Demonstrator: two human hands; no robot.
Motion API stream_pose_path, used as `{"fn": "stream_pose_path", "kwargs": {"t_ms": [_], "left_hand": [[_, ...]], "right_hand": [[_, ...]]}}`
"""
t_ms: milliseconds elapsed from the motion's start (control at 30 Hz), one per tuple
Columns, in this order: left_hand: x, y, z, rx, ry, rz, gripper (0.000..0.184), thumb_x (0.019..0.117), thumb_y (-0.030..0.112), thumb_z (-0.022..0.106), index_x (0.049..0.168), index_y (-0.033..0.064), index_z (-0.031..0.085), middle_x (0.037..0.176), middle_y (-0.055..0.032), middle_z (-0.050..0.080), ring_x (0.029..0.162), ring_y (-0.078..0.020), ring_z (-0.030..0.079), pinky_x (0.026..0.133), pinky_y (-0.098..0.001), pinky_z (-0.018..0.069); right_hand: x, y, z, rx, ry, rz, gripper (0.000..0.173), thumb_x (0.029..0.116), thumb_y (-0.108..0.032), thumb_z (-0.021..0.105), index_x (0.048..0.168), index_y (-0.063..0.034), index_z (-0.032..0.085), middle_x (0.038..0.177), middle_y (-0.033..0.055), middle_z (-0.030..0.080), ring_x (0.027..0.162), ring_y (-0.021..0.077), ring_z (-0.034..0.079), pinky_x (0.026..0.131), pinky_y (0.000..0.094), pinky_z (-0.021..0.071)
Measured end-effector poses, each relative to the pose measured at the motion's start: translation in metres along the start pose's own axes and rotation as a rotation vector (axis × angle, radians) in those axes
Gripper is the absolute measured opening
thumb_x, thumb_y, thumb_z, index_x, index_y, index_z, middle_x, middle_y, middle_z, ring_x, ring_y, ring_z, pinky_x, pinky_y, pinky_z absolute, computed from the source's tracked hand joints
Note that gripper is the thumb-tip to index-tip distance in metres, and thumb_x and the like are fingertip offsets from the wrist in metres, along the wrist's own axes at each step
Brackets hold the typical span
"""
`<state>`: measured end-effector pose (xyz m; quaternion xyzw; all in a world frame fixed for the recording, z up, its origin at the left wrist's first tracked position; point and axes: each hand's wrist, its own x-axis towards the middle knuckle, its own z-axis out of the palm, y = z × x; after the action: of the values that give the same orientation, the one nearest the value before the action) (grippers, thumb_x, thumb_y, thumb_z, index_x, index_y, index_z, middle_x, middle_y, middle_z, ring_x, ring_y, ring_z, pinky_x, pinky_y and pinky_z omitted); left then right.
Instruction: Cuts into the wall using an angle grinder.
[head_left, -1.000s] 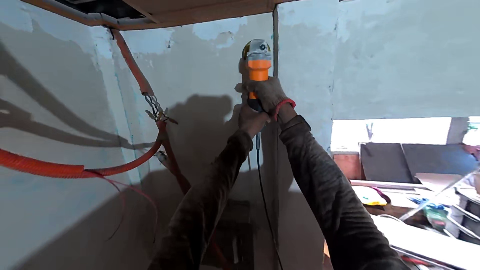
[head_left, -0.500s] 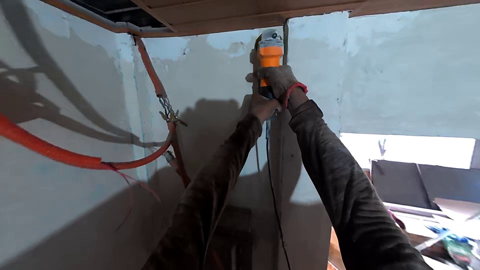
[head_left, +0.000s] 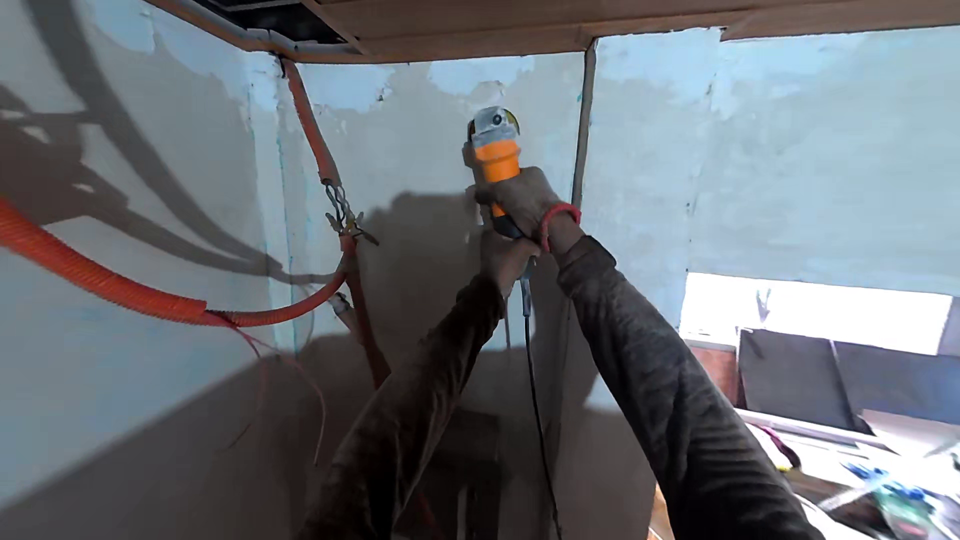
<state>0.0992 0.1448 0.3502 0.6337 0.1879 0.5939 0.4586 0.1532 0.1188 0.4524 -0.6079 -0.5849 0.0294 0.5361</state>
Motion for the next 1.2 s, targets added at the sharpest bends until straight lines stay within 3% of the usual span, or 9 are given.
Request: {"fn": "stream_pose_path", "kwargs": {"t_ms": [100, 200, 333, 467, 600, 700, 833, 933, 1200], "left_hand": [[0.002, 0.001, -0.005, 0.065, -0.103, 0.042, 0.041, 0.0645, -0.001, 0.085, 0.101, 0.0014, 0.067, 0.083, -0.0122, 0.07, 0.069, -0.0215, 0.067, 0.06, -0.0388, 0.057], [0.013, 0.001, -0.006, 0.097, -0.217, 0.085, 0.044, 0.0667, 0.006, 0.08, 0.108, 0.0052, 0.063, 0.083, -0.0119, 0.066, 0.066, -0.0225, 0.064, 0.053, -0.0392, 0.0523], [0.028, 0.025, 0.009, 0.198, -0.2, 0.07, 0.039, 0.0677, 0.01, 0.081, 0.103, 0.0031, 0.064, 0.078, -0.013, 0.065, 0.064, -0.0243, 0.064, 0.053, -0.0418, 0.0523], [0.044, 0.049, 0.023, 0.195, -0.148, 0.104, 0.088, 0.0572, 0.004, 0.083, 0.139, 0.0095, 0.05, 0.097, -0.0129, 0.07, 0.08, -0.0227, 0.07, 0.068, -0.0453, 0.0597], [0.04, 0.045, 0.017, 0.158, -0.068, 0.081, 0.068, 0.0585, 0.006, 0.084, 0.122, 0.004, 0.059, 0.09, -0.0143, 0.069, 0.077, -0.0258, 0.068, 0.064, -0.0479, 0.0568], [0.045, 0.037, 0.004, 0.114, -0.049, 0.048, 0.063, 0.0635, 0.003, 0.081, 0.122, 0.0021, 0.059, 0.088, -0.016, 0.067, 0.072, -0.026, 0.067, 0.059, -0.0451, 0.0568], [0.052, 0.04, -0.008, 0.127, 0.04, 0.019, 0.028, 0.0702, 0.005, 0.08, 0.093, -0.0005, 0.064, 0.081, -0.0128, 0.067, 0.071, -0.0217, 0.065, 0.062, -0.0415, 0.0559], [0.04, 0.034, -0.016, 0.14, 0.106, -0.047, 0.024, 0.0798, 0.012, 0.079, 0.094, 0.0006, 0.063, 0.085, -0.0126, 0.063, 0.075, -0.0225, 0.062, 0.064, -0.043, 0.0531], [0.042, 0.022, -0.038, 0.251, -0.002, -0.002, 0.023, 0.0778, 0.007, 0.079, 0.094, 0.0008, 0.064, 0.082, -0.0112, 0.065, 0.072, -0.0204, 0.063, 0.062, -0.0401, 0.0533]], "right_hand": [[-0.005, 0.013, -0.003, 0.151, 0.057, -0.034, 0.044, 0.0735, -0.036, 0.087, 0.1, -0.0058, 0.07, 0.086, 0.0104, 0.073, 0.075, 0.0242, 0.072, 0.07, 0.0484, 0.0624], [-0.007, 0.01, -0.018, 0.239, 0.162, -0.022, 0.042, 0.0724, -0.034, 0.088, 0.099, -0.006, 0.07, 0.083, 0.0091, 0.073, 0.073, 0.0222, 0.072, 0.068, 0.0452, 0.0617], [0.004, -0.001, -0.039, 0.29, 0.261, -0.02, 0.048, 0.0712, -0.032, 0.09, 0.103, -0.0035, 0.068, 0.085, 0.0096, 0.073, 0.073, 0.0221, 0.072, 0.068, 0.0435, 0.0627], [0.014, -0.014, -0.052, 0.246, 0.271, -0.016, 0.046, 0.0703, -0.03, 0.087, 0.102, -0.0034, 0.067, 0.085, 0.0093, 0.071, 0.073, 0.0207, 0.071, 0.067, 0.0429, 0.0614], [0.018, -0.023, -0.042, 0.275, 0.162, -0.02, 0.041, 0.0718, -0.024, 0.087, 0.1, -0.0018, 0.068, 0.084, 0.0114, 0.073, 0.072, 0.0225, 0.072, 0.066, 0.0428, 0.0626], [0.022, -0.03, -0.024, 0.178, 0.151, -0.022, 0.042, 0.0694, -0.027, 0.088, 0.097, -0.0028, 0.068, 0.085, 0.0114, 0.071, 0.074, 0.024, 0.07, 0.067, 0.0464, 0.0608], [0.033, -0.044, -0.006, 0.083, 0.081, -0.023, 0.043, 0.0683, -0.028, 0.089, 0.097, -0.0042, 0.069, 0.086, 0.0111, 0.071, 0.075, 0.0243, 0.07, 0.068, 0.0477, 0.0601], [0.034, -0.043, 0.008, -0.046, 0.015, -0.037, 0.046, 0.0663, -0.035, 0.09, 0.094, -0.0045, 0.07, 0.085, 0.0115, 0.071, 0.076, 0.0257, 0.07, 0.069, 0.0507, 0.0592], [0.025, -0.026, 0.021, 0.093, 0.098, -0.022, 0.047, 0.0675, -0.04, 0.089, 0.093, -0.0062, 0.07, 0.084, 0.0105, 0.071, 0.076, 0.0265, 0.07, 0.069, 0.0525, 0.0592]]}}
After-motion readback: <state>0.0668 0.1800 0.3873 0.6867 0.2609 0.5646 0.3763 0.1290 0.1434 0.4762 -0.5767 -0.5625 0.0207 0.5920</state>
